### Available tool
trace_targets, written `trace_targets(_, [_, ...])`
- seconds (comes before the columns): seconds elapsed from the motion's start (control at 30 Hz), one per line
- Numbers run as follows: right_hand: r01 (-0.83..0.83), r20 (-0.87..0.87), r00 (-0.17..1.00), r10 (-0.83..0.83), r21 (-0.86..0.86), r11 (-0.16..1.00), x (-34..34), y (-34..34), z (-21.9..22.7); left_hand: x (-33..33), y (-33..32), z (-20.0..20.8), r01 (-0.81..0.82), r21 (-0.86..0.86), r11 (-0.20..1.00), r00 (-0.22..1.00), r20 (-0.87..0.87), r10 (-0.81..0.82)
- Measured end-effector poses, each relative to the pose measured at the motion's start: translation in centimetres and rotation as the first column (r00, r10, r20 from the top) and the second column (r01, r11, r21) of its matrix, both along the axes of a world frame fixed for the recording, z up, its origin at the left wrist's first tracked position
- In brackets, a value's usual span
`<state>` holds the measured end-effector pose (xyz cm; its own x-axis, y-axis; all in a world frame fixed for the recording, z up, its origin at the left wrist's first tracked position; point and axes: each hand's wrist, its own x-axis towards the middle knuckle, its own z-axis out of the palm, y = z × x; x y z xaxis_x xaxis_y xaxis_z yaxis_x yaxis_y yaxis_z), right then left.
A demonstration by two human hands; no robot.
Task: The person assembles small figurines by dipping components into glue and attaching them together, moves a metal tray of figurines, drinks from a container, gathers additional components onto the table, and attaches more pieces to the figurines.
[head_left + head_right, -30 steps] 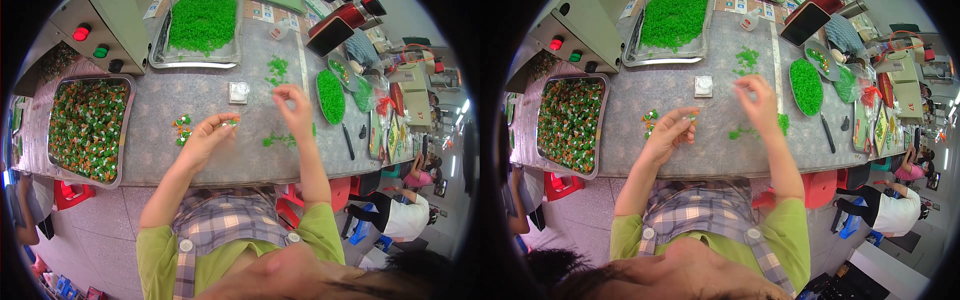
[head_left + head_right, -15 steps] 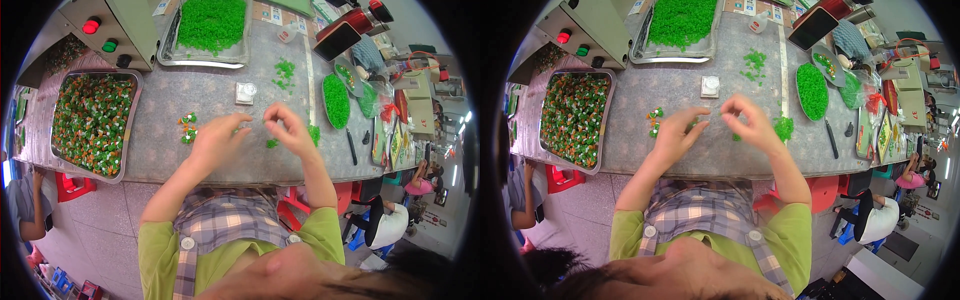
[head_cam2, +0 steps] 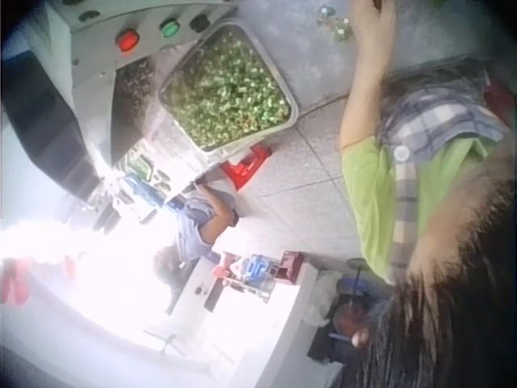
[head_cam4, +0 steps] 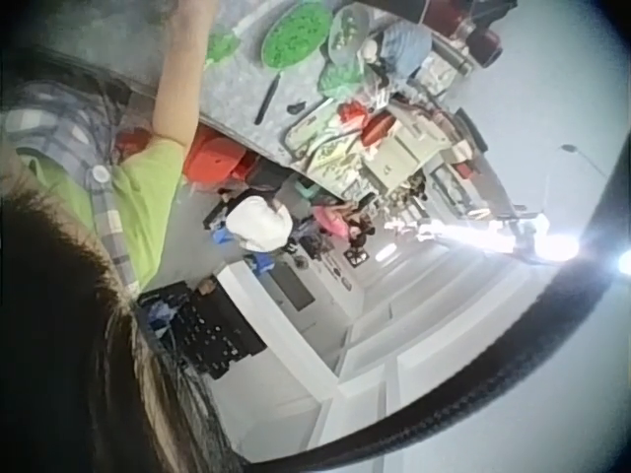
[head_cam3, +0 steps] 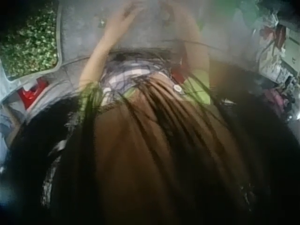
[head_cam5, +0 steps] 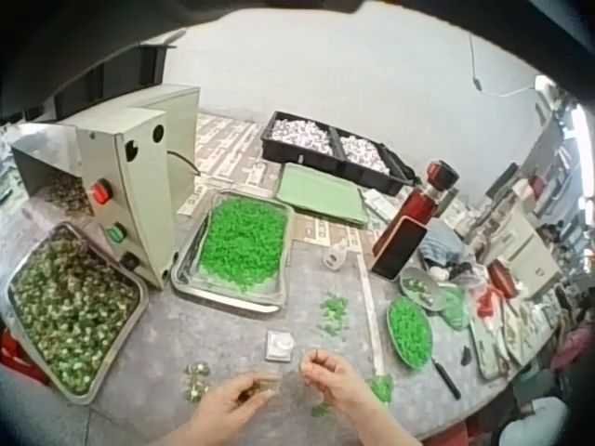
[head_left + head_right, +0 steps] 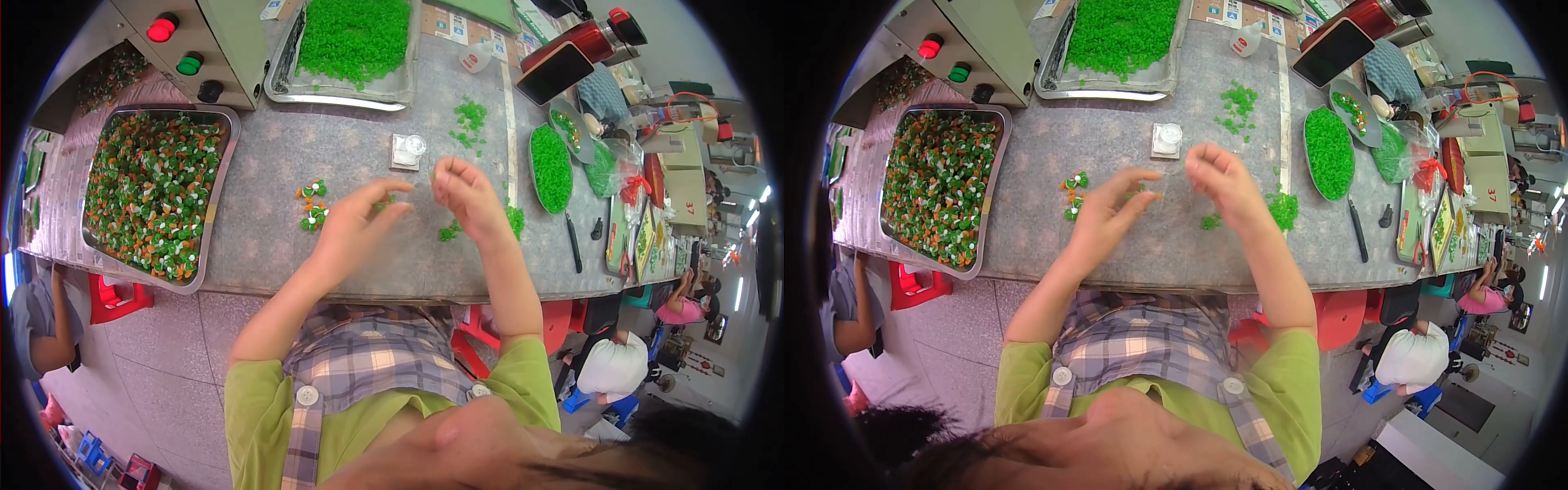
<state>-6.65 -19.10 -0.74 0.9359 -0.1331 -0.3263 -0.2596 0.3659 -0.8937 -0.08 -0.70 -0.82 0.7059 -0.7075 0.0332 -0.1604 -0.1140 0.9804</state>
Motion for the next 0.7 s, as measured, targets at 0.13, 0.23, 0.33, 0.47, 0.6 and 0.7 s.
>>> trace_targets(0.13, [0.13, -0.021, 0.991, -0.129, 0.067, 0.989, 2.0, -1.1, -1.2, 1.1, 0.5, -0.5, -0.018, -0.246, 0.969, 0.822, -0.556, -0.126])
trace_targets(0.23, [0.152, -0.059, 0.987, -0.147, 0.103, 0.983, 2.6, -1.2, -1.6, 1.7, 0.9, -0.2, -0.067, -0.273, 0.96, 0.771, -0.624, -0.124])
trace_targets(0.33, [0.164, -0.077, 0.985, -0.157, 0.102, 0.981, 2.8, -1.1, -1.6, 1.7, 1.1, 0.1, -0.105, -0.313, 0.944, 0.676, -0.719, -0.163])
trace_targets(0.47, [0.16, -0.079, 0.985, -0.153, 0.092, 0.983, 2.9, -1.2, -1.6, 1.6, 1.1, 0.1, -0.133, -0.314, 0.94, 0.653, -0.741, -0.155])
trace_targets(0.6, [0.174, -0.081, 0.983, -0.167, 0.099, 0.98, 2.9, -1.1, -1.6, 1.7, 1.2, 0.1, -0.111, -0.333, 0.936, 0.665, -0.725, -0.179])
trace_targets(0.7, [0.174, -0.058, 0.984, -0.169, 0.104, 0.979, 2.8, -1.2, -1.7, 1.5, 1.0, 0.1, -0.102, -0.338, 0.936, 0.67, -0.719, -0.186])
